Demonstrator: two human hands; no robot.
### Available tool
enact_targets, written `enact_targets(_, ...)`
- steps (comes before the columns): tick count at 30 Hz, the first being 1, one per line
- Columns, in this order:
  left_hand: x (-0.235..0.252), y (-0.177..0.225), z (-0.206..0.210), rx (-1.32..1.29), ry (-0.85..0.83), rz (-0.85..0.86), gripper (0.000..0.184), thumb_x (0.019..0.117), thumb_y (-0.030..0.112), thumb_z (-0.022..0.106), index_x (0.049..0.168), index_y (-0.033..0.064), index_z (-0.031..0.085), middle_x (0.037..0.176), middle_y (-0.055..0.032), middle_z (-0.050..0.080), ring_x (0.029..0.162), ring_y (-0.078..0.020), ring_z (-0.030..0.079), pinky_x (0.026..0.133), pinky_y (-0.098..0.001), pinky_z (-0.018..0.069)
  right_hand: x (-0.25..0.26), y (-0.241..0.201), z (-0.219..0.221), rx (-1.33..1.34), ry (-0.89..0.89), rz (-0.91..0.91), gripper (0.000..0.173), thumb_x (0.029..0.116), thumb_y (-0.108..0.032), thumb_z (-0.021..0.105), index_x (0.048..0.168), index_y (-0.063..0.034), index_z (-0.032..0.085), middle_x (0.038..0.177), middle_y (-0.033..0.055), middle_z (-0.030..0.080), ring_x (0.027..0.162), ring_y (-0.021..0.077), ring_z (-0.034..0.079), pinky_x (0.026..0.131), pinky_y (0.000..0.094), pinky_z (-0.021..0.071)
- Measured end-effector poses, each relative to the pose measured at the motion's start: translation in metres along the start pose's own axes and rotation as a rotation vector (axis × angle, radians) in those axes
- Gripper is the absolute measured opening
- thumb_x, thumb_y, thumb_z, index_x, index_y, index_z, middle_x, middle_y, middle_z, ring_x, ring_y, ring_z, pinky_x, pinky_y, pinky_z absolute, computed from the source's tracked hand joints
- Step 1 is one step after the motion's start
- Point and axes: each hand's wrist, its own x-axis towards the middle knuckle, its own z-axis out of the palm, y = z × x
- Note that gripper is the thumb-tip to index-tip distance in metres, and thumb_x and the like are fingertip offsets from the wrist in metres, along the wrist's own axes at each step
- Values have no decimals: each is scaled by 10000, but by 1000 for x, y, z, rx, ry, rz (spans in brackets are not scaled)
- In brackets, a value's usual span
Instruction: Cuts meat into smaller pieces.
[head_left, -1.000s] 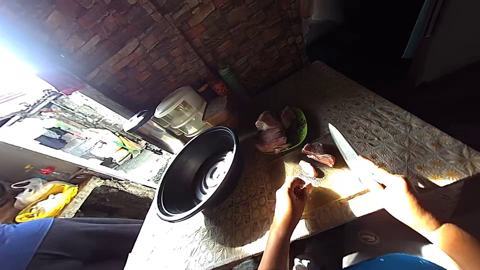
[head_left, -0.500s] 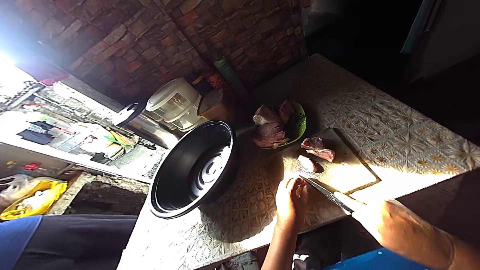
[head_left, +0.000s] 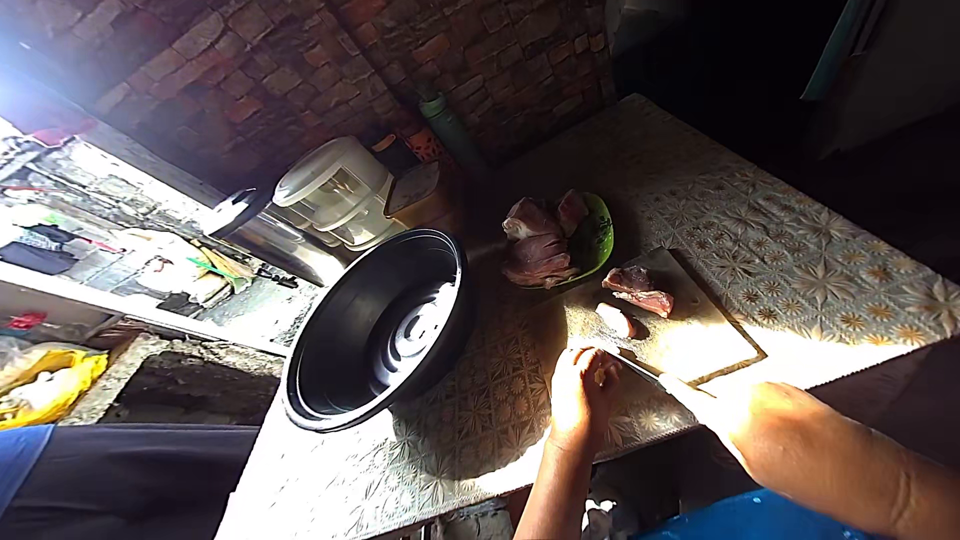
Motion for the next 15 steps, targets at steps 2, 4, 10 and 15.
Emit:
enact_targets(2,1,0,1,1,-6,-4,81,833,105,737,883,55,778,922,-86,744,869,-197,714,783,-317,593,18,-5,-16,60,-292,59,567,922,-29,530,1476,-140,581,709,119,675,631,324,695,526,454,545)
enact_targets(4,1,1,1,-9,-17,-31,87,839,108,735,893,59,783,935,-89,746,882,-199,714,790,-318,592,51,-10,-34,174,-719,189,618,1044,-66,421,1636,-198,306,1110,205,694,988,409,691,797,549,554)
enact_targets(10,3,2,2,-2,-13,-106,97,836,121,741,889,51,783,898,-90,738,847,-187,709,782,-319,587,92,-8,6,364,-654,185,560,1073,-107,428,1619,-170,319,1153,263,665,1089,452,658,914,592,517)
enact_targets(15,3,3,6,26,43,-181,68,816,139,749,834,73,753,808,-50,714,779,-159,687,732,-317,568,80,-11,3,365,-651,197,593,1077,-101,425,1643,-180,268,1161,257,664,1091,452,658,911,590,526)
